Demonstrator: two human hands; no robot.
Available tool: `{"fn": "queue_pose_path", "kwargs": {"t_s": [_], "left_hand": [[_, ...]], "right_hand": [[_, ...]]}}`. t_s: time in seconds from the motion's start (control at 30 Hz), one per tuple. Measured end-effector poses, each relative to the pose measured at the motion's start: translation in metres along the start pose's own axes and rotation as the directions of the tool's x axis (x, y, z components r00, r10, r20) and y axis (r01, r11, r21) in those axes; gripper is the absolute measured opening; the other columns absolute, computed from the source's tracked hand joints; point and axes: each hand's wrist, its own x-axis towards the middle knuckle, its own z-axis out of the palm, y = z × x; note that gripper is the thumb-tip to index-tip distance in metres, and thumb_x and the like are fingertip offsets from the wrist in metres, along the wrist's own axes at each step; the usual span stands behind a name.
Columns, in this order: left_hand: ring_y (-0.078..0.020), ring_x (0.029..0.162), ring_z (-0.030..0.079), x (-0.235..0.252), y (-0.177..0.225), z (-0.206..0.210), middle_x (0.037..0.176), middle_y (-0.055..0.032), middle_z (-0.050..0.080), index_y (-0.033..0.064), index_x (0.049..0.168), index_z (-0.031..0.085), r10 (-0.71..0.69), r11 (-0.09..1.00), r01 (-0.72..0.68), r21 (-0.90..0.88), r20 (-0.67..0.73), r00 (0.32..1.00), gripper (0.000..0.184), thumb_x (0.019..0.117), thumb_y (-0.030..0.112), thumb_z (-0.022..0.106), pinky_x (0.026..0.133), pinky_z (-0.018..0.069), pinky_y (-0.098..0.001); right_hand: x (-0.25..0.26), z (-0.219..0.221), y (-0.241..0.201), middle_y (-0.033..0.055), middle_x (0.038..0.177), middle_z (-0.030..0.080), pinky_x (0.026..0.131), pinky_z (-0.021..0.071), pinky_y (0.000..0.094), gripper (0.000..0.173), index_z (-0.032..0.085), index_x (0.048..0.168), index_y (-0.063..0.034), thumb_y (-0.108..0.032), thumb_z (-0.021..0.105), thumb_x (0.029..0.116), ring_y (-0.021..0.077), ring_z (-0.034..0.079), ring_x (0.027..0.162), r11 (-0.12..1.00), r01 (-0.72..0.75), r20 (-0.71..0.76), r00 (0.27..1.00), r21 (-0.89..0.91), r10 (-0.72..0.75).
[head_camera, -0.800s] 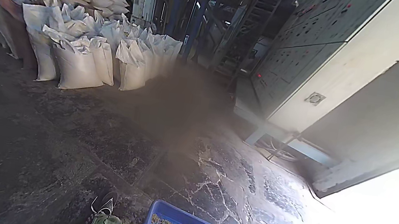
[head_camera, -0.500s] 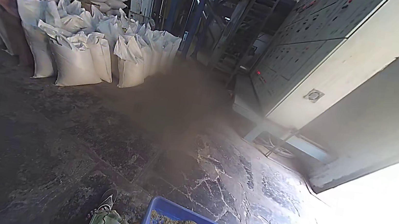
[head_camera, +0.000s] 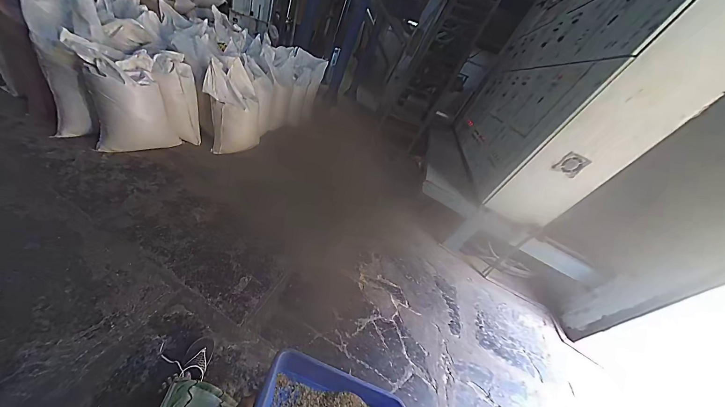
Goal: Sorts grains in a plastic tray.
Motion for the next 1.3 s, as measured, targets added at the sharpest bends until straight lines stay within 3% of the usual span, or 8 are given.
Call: {"fn": "queue_pose_path", "kwargs": {"t_s": [0.07, 0.13, 0.37, 0.47, 0.73, 1.03, 1.2, 1.3], "left_hand": [[-0.0299, 0.117, 0.060, -0.001, 0.001, 0.001, 0.132, -0.0274, 0.058, -0.0100, 0.141, 0.046, 0.001, 1.000, -0.001, 0.001, -0.002, 1.000, 0.054, 0.0936, 0.001, 0.068, 0.103, 0.0476, -0.0428], [-0.0299, 0.117, 0.060, -0.001, 0.000, 0.001, 0.131, -0.0273, 0.058, -0.0096, 0.141, 0.046, -0.009, 1.000, 0.009, -0.005, -0.009, 1.000, 0.054, 0.0932, 0.000, 0.068, 0.103, 0.0479, -0.0429], [-0.0266, 0.111, 0.061, 0.002, -0.004, -0.001, 0.127, -0.0253, 0.060, -0.0101, 0.138, 0.049, -0.001, 1.000, 0.001, -0.007, -0.001, 1.000, 0.050, 0.0930, 0.000, 0.068, 0.099, 0.0491, -0.0410], [-0.0287, 0.116, 0.061, 0.008, -0.010, -0.002, 0.130, -0.0264, 0.059, -0.0104, 0.139, 0.048, 0.011, 1.000, -0.011, -0.024, 0.008, 1.000, 0.053, 0.0924, 0.001, 0.070, 0.102, 0.0486, -0.0423], [-0.0285, 0.114, 0.061, 0.009, -0.010, -0.002, 0.128, -0.0267, 0.059, -0.0107, 0.138, 0.048, 0.015, 1.000, -0.015, -0.010, 0.012, 1.000, 0.051, 0.0930, 0.001, 0.069, 0.102, 0.0489, -0.0420], [-0.0279, 0.113, 0.062, 0.006, -0.006, -0.001, 0.127, -0.0262, 0.060, -0.0111, 0.137, 0.050, 0.012, 1.000, -0.012, -0.003, 0.017, 1.000, 0.049, 0.0933, 0.001, 0.069, 0.101, 0.0492, -0.0417], [-0.0271, 0.112, 0.062, 0.008, -0.010, -0.002, 0.125, -0.0252, 0.061, -0.0108, 0.136, 0.051, 0.033, 0.999, -0.033, -0.001, 0.013, 0.999, 0.048, 0.0927, 0.002, 0.069, 0.100, 0.0497, -0.0417], [-0.0276, 0.113, 0.062, 0.007, -0.009, -0.002, 0.126, -0.0255, 0.061, -0.0107, 0.136, 0.051, 0.025, 1.000, -0.025, 0.002, 0.021, 0.999, 0.048, 0.0940, 0.003, 0.069, 0.101, 0.0492, -0.0420]], "right_hand": [[0.003, 0.004, 0.001, 0.0296, 0.143, 0.054, 0.111, 0.0406, 0.0606, 0.045, 0.064, 0.138, -0.0075, -0.032, 0.062, 0.1005, 0.0481, 0.048, 0.136, 0.996, -0.073, 0.082, 0.994, -0.048, 0.077], [0.004, 0.006, 0.001, 0.0285, 0.146, 0.052, 0.112, 0.0396, 0.0613, 0.049, 0.060, 0.143, -0.0082, -0.035, 0.061, 0.1013, 0.0472, 0.047, 0.138, 0.994, -0.076, 0.145, 0.986, -0.082, 0.087], [0.005, 0.002, -0.006, 0.0250, 0.137, 0.061, 0.114, 0.0404, 0.0560, 0.046, 0.068, 0.134, -0.0067, -0.037, 0.064, 0.0989, 0.0418, 0.052, 0.135, 0.991, 0.063, 0.288, 0.957, -0.117, -0.026], [0.005, 0.001, -0.005, 0.0260, 0.129, 0.065, 0.112, 0.0413, 0.0550, 0.041, 0.072, 0.126, -0.0032, -0.034, 0.065, 0.0990, 0.0432, 0.056, 0.129, 0.991, 0.112, 0.289, 0.954, -0.073, -0.087], [0.008, -0.001, -0.008, 0.0256, 0.127, 0.067, 0.113, 0.0409, 0.0542, 0.034, 0.073, 0.121, -0.0005, -0.025, 0.060, 0.1017, 0.0421, 0.057, 0.128, 0.988, 0.109, 0.331, 0.941, -0.112, -0.067], [0.011, 0.000, 0.000, 0.0255, 0.134, 0.063, 0.113, 0.0393, 0.0580, 0.036, 0.072, 0.122, -0.0013, -0.027, 0.064, 0.0989, 0.0429, 0.052, 0.135, 0.984, -0.009, 0.285, 0.957, -0.175, 0.060], [0.006, -0.006, -0.004, 0.0265, 0.137, 0.060, 0.108, 0.0429, 0.0597, 0.035, 0.071, 0.123, -0.0024, -0.026, 0.063, 0.0988, 0.0440, 0.052, 0.134, 0.979, -0.152, 0.153, 0.973, -0.138, 0.173], [0.006, -0.009, -0.002, 0.0299, 0.143, 0.053, 0.106, 0.0424, 0.0627, 0.041, 0.066, 0.132, -0.0037, -0.029, 0.064, 0.0991, 0.0488, 0.047, 0.136, 0.973, -0.217, 0.056, 0.974, -0.075, 0.221]]}}
